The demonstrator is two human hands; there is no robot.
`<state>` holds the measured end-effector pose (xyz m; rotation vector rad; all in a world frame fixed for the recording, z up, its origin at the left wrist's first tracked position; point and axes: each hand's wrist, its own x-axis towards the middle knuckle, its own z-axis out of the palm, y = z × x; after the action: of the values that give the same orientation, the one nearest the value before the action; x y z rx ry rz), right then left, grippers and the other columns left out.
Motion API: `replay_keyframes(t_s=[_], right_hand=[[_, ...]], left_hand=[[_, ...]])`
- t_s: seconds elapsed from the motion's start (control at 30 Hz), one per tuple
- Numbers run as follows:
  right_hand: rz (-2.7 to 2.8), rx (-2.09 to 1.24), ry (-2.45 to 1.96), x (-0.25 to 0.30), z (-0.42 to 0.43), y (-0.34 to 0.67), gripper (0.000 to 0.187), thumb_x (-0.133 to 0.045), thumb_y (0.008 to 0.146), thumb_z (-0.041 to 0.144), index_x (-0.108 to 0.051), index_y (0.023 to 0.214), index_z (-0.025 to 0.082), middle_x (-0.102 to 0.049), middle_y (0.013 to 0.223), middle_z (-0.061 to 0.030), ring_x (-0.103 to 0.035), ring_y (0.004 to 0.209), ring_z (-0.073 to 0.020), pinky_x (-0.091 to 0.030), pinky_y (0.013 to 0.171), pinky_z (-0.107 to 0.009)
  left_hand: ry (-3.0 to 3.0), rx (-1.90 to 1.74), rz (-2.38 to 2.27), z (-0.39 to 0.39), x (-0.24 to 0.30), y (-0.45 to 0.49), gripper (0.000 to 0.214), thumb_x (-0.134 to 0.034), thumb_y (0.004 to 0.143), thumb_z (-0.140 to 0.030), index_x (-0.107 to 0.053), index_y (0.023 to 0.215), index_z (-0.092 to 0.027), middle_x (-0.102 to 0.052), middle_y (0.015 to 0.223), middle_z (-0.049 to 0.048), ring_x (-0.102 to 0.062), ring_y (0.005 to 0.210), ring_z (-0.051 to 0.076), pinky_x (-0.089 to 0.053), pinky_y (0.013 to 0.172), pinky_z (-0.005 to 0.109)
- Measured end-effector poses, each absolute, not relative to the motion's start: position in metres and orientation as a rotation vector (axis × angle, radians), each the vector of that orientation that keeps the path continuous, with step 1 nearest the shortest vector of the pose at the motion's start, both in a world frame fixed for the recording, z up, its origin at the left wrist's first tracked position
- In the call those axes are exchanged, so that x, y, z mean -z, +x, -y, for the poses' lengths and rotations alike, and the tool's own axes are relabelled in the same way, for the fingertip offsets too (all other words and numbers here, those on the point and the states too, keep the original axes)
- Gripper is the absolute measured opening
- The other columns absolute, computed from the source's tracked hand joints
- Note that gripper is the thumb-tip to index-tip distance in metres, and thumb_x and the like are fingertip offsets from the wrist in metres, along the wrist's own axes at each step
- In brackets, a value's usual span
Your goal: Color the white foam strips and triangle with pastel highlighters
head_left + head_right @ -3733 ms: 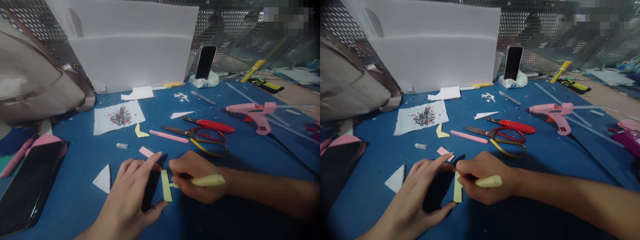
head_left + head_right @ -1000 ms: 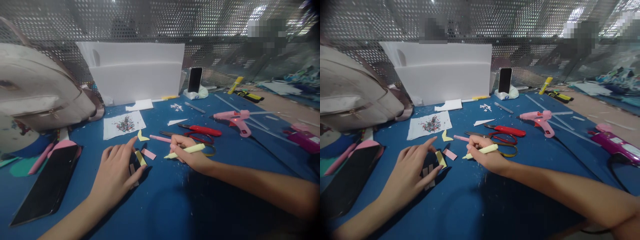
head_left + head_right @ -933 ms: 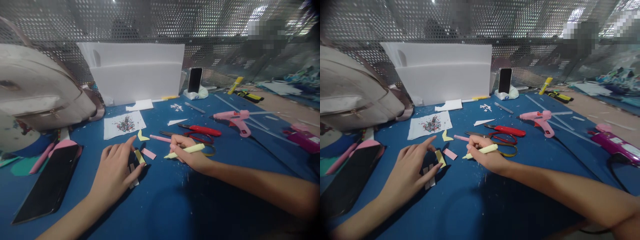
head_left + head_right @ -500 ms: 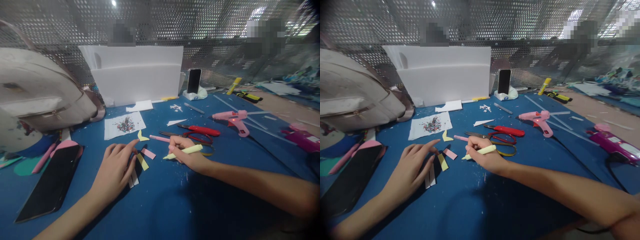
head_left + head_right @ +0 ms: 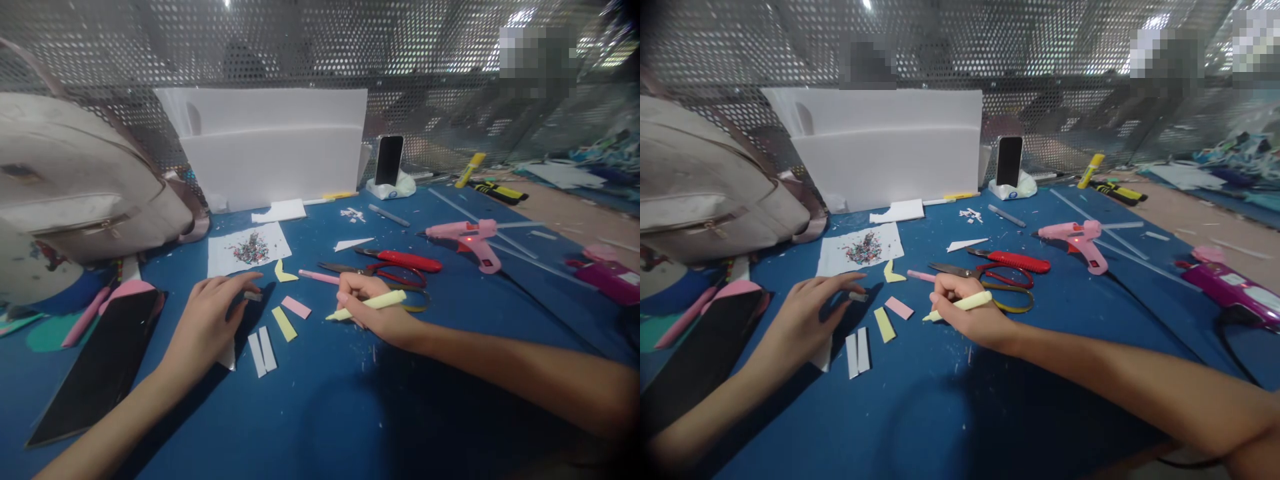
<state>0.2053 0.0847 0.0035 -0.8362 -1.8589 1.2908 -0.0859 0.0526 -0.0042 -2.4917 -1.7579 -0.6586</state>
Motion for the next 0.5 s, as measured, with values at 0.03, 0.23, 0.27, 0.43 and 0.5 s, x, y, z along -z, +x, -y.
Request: replay_keyframes(t_s=[0.03,0.23,0.27,0.43,0.5], right_hand=[[1.856,-1.295,-0.832,-0.0032,-0.0847,0.2054,0.023,-0.053,0.091,0.023,-0.045,0.07,0.019,-0.046,0.052,0.0066,-0.04,0.046,-0.0069,-0.032,0.046,-0.021],[1.852,-1.297,-0.812,-0.0035,-0.0847,0.2047,0.023,-0.053,0.091,0.022,-0.046,0.069,0.018,-0.046,0.052,0.0064,-0.041,0.045,-0.0067,-0.032,0.046,-0.021],[1.853,-1.294,-0.811,-0.0037,-0.0848,0.2046,0.023,-0.053,0.091,0.022,-0.046,0.069,0.018,-0.047,0.053,0.0063,-0.041,0.045,-0.0067,-0.032,0.046,-0.02],[1.86,-1.285,-0.815,-0.0047,-0.0845,0.2049,0.024,-0.053,0.091,0.024,-0.046,0.069,0.018,-0.048,0.053,0.0058,-0.042,0.045,-0.0068,-0.033,0.045,-0.02],[1.864,-1.273,-0.828,-0.0047,-0.0844,0.2051,0.024,-0.053,0.091,0.024,-0.045,0.069,0.018,-0.046,0.052,0.0062,-0.041,0.045,-0.0068,-0.033,0.045,-0.02]], left_hand=[[-2.493,0.657,1.757,-0.0531,0.0051,-0.0866,0.043,-0.041,0.089,-0.013,-0.047,0.129,-0.029,-0.069,0.105,0.0006,-0.06,0.102,0.024,-0.038,0.091,0.044],[-2.537,0.621,1.682,-0.0549,0.0071,-0.09,0.033,-0.042,0.093,-0.019,-0.052,0.124,-0.026,-0.069,0.101,0.0029,-0.061,0.096,0.022,-0.043,0.084,0.039],[-2.543,0.606,1.66,-0.0548,0.007,-0.0905,0.03,-0.042,0.094,-0.02,-0.054,0.121,-0.025,-0.068,0.101,0.0036,-0.061,0.095,0.023,-0.044,0.083,0.039],[-2.548,0.511,1.602,-0.0529,0.0046,-0.09,0.026,-0.038,0.098,-0.023,-0.06,0.112,-0.021,-0.065,0.105,0.0074,-0.06,0.094,0.024,-0.046,0.081,0.04],[-2.558,0.466,1.591,-0.0519,0.0028,-0.0886,0.027,-0.036,0.099,-0.024,-0.062,0.108,-0.021,-0.064,0.106,0.008,-0.061,0.094,0.023,-0.047,0.081,0.039]])
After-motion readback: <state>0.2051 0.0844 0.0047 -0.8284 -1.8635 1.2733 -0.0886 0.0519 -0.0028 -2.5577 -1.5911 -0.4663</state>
